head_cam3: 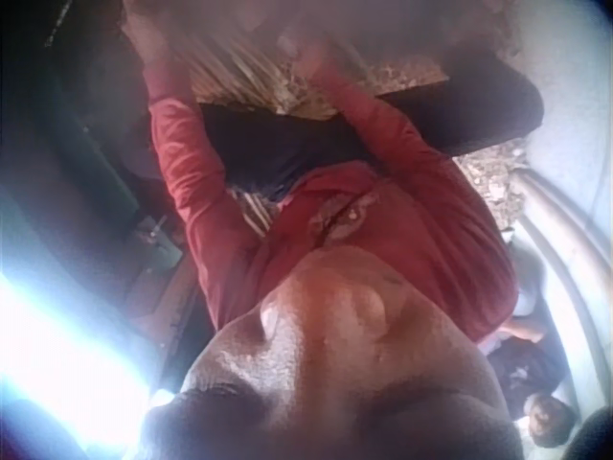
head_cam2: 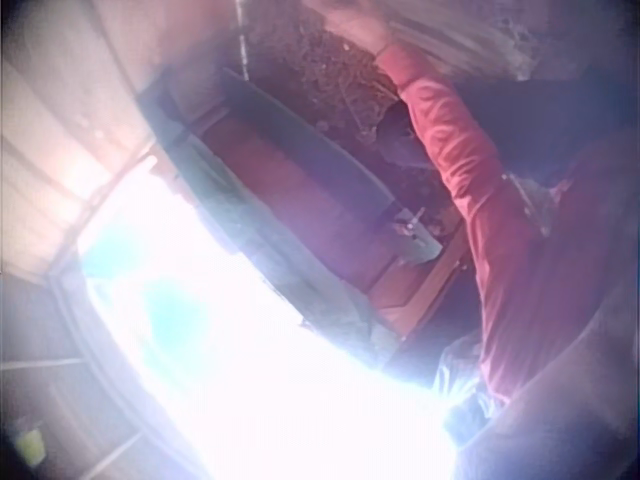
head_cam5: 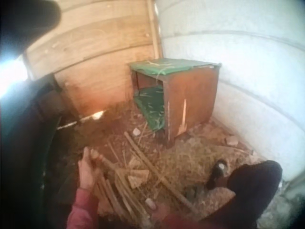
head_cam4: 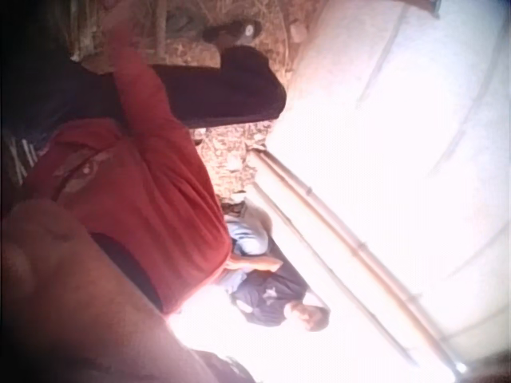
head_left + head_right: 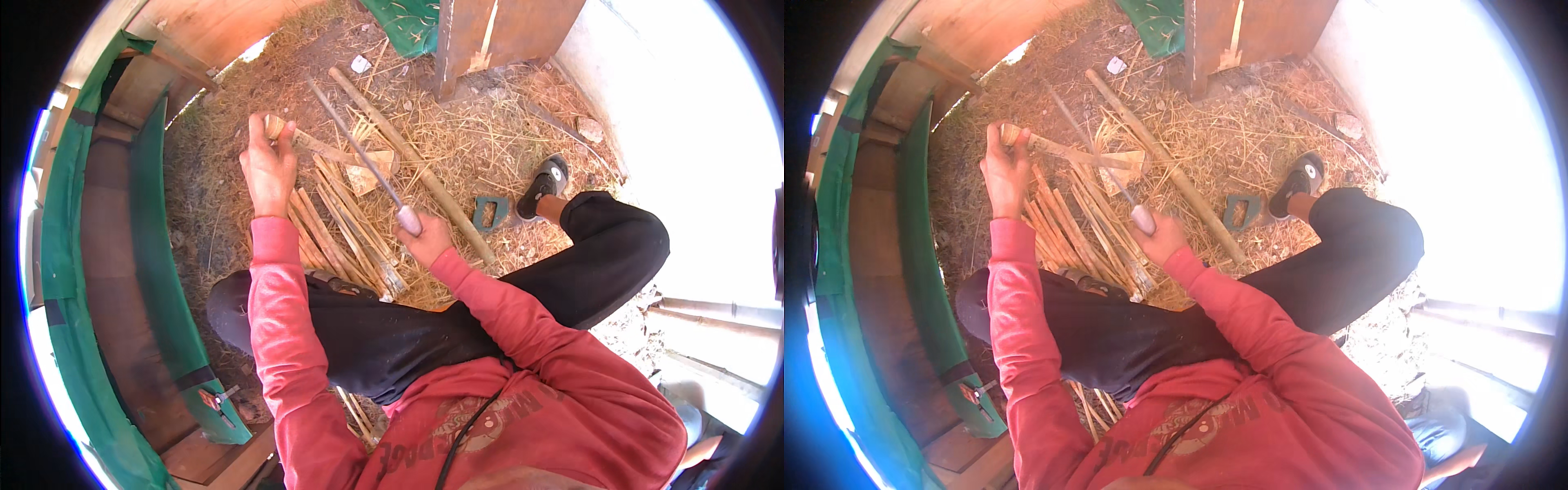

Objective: The person sits on the ground and uses a small knife to sharpen the ends of thin wooden sticks. They hold each stick with one hand and scrape the blade along the wood to create a point, then place the finished stick into a pile.

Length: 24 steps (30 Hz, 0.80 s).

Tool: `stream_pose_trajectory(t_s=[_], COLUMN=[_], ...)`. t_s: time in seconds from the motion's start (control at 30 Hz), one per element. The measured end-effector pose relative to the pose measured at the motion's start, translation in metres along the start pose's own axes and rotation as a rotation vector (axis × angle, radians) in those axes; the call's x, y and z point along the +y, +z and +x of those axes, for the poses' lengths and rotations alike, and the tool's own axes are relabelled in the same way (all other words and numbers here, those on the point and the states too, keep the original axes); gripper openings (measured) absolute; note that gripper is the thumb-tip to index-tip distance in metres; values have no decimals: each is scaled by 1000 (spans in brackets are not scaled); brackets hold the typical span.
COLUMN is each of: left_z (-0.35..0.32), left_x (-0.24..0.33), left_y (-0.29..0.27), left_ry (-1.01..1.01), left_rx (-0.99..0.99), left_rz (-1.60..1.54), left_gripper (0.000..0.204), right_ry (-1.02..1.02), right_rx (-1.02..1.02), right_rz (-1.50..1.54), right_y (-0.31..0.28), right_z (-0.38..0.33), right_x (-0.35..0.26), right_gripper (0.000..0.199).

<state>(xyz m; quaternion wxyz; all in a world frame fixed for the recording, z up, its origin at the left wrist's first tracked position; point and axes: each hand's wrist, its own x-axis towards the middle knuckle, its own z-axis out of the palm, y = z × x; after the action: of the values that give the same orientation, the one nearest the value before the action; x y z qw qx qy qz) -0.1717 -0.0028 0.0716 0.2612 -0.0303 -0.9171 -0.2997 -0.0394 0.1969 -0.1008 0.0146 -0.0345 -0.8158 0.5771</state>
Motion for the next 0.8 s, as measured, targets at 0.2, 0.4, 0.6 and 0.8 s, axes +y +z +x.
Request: stream_pose_trajectory(t_s=[0.2,0.4,0.6,0.8], left_z=[3,4,4,2], left_x=[-7,-12,-2,-1], left_y=[-5,-4,-3,-7], left_ry=[4,41,22,-17], left_rx=[-70,-75,-79,-108], left_rz=[-63,-50,-68,-43], left_gripper=[26,25,24,24], right_ry=[191,99,-60,274], right_rx=[-94,-78,4,-110], right_rz=[-241,-238,13,-355], right_y=[18,3,-2,22], right_z=[-6,-5,-2,3], right_x=[41,22,-24,43], right_gripper=[31,32,28,29])
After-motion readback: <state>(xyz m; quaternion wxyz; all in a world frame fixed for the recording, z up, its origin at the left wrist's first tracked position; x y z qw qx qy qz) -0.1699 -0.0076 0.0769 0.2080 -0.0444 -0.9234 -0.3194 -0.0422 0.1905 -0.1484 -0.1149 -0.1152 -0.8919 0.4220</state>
